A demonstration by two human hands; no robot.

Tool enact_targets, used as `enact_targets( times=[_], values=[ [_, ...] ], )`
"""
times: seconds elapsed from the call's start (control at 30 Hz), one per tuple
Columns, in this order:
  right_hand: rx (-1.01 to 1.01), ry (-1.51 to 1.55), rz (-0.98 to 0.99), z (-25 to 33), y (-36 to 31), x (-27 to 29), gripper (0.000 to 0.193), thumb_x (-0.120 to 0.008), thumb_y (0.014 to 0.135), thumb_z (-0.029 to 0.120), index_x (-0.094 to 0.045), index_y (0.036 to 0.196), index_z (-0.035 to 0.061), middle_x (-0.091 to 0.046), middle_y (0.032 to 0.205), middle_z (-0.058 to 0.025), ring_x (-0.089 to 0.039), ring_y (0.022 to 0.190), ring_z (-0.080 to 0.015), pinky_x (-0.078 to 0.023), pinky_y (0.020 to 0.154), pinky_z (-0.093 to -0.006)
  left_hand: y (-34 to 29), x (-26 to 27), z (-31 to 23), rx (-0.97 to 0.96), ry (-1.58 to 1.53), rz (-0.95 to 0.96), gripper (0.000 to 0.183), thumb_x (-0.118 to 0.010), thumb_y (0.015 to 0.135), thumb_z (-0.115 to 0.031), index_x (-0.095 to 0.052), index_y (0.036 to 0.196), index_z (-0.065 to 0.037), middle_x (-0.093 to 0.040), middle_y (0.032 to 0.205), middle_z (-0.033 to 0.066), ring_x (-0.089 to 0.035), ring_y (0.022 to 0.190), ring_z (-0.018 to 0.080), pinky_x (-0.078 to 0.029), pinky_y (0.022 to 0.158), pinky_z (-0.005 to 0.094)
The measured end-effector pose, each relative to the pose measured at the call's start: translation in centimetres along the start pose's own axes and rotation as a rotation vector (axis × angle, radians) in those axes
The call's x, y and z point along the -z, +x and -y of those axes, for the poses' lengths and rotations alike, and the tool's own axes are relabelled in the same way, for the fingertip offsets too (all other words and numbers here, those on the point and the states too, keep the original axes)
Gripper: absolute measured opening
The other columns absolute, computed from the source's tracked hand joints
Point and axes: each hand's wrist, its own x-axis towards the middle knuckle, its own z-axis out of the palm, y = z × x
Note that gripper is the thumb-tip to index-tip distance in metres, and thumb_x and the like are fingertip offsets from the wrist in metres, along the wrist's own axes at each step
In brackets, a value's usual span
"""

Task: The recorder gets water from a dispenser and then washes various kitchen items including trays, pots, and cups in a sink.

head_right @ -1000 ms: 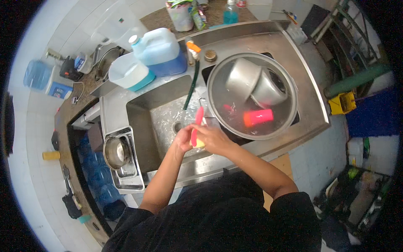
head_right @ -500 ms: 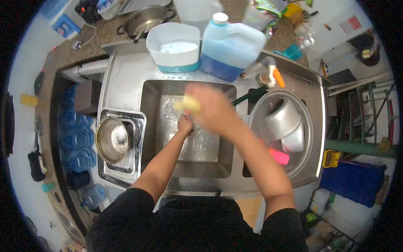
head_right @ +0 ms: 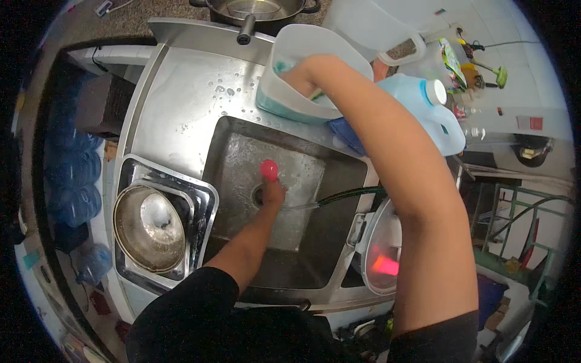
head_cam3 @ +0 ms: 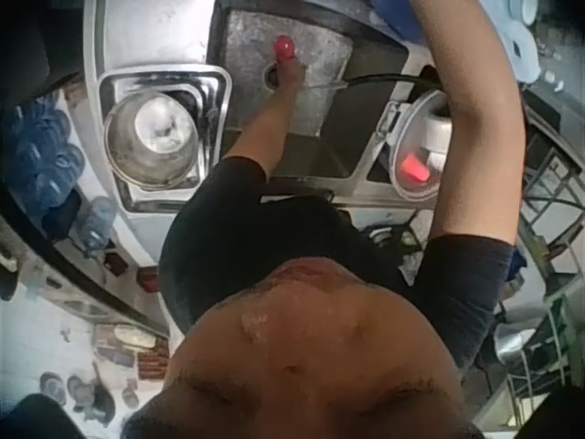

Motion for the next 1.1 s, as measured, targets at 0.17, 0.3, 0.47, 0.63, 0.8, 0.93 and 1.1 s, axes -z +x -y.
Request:
enact_targets(
  times=[0.17,0.3,0.47,0.63,0.8,0.93,1.1],
  values=[
    [0.157,-0.037,0.059,-5.2,3.5,-2.3,0.051,-0.062,0.076,0.024,-0.061,0.123,0.0053,-0.068,0.107,-0.0161,-0.064,0.096,-0.0309,-0.049,0.081,-0.0431,-0.8,-1.2,-2.3,0.043,-0.138,-0.037,0.018,-0.054,0.089,-0.005,-0.055,0.107,0.0,-0.06,0.107,0.023,-0.063,0.094,0.0408,-0.055,0.078,0.04],
    [0.043,0.352,-0.276,-2.2,0.0,-0.7,0.044,-0.064,0.074,0.021,-0.065,0.116,0.0076,-0.069,0.089,-0.0096,-0.064,0.082,-0.0221,-0.05,0.072,-0.0366,-2.1,-1.2,-4.1,0.279,-0.344,0.022,0.025,-0.052,0.088,-0.003,-0.049,0.112,0.002,-0.059,0.108,0.0268,-0.063,0.097,0.0427,-0.053,0.08,0.0452],
    [0.097,0.937,-0.622,3.6,-15.2,0.0,0.037,-0.058,0.086,0.032,-0.063,0.115,0.0095,-0.063,0.092,-0.0048,-0.058,0.084,-0.0148,-0.047,0.077,-0.029,-3.3,0.6,-4.9,0.41,-0.659,0.01,0.029,-0.053,0.087,-0.009,-0.047,0.114,0.0,-0.063,0.101,0.0268,-0.063,0.097,0.0409,-0.048,0.08,0.051],
    [0.173,0.821,-0.804,8.9,-19.4,-13.2,0.034,-0.043,0.09,0.024,-0.059,0.114,0.0073,-0.053,0.111,-0.0159,-0.055,0.101,-0.0277,-0.043,0.092,-0.0354,-6.8,5.4,-4.5,0.181,-0.781,-0.062,0.028,-0.059,0.086,-0.013,-0.052,0.112,-0.004,-0.066,0.098,0.0218,-0.065,0.095,0.0384,-0.049,0.079,0.0462],
    [-0.061,0.718,-1.032,13.6,-13.5,-30.2,0.034,-0.049,0.084,0.01,-0.058,0.116,0.0073,-0.052,0.103,-0.0216,-0.055,0.097,-0.0384,-0.045,0.088,-0.0426,-13.2,13.1,-9.1,-0.249,-0.905,-0.067,0.028,-0.063,0.084,-0.012,-0.054,0.11,-0.004,-0.068,0.098,0.0186,-0.066,0.093,0.0357,-0.049,0.079,0.0421],
    [-0.127,0.26,-0.928,12.7,-12.9,-31.9,0.024,-0.056,0.083,0.013,-0.059,0.106,0.007,-0.058,0.098,-0.018,-0.06,0.092,-0.038,-0.049,0.078,-0.0455,-14.4,12.1,-5.7,-0.13,-0.929,0.23,0.019,-0.058,0.088,-0.007,-0.054,0.107,-0.004,-0.067,0.091,0.0107,-0.064,0.078,0.0194,-0.05,0.069,0.0359],
    [-0.439,0.364,-1.13,12.4,-14.4,-33.4,0.018,-0.06,0.083,0.019,-0.06,0.099,0.0097,-0.059,0.093,-0.0142,-0.064,0.084,-0.0357,-0.051,0.068,-0.0457,-18.9,14.9,-6.9,-0.06,-1.047,0.404,0.014,-0.049,0.094,-0.009,-0.053,0.108,-0.007,-0.059,0.078,0.0024,-0.053,0.065,0.0096,-0.043,0.055,0.0263]
  ],
)
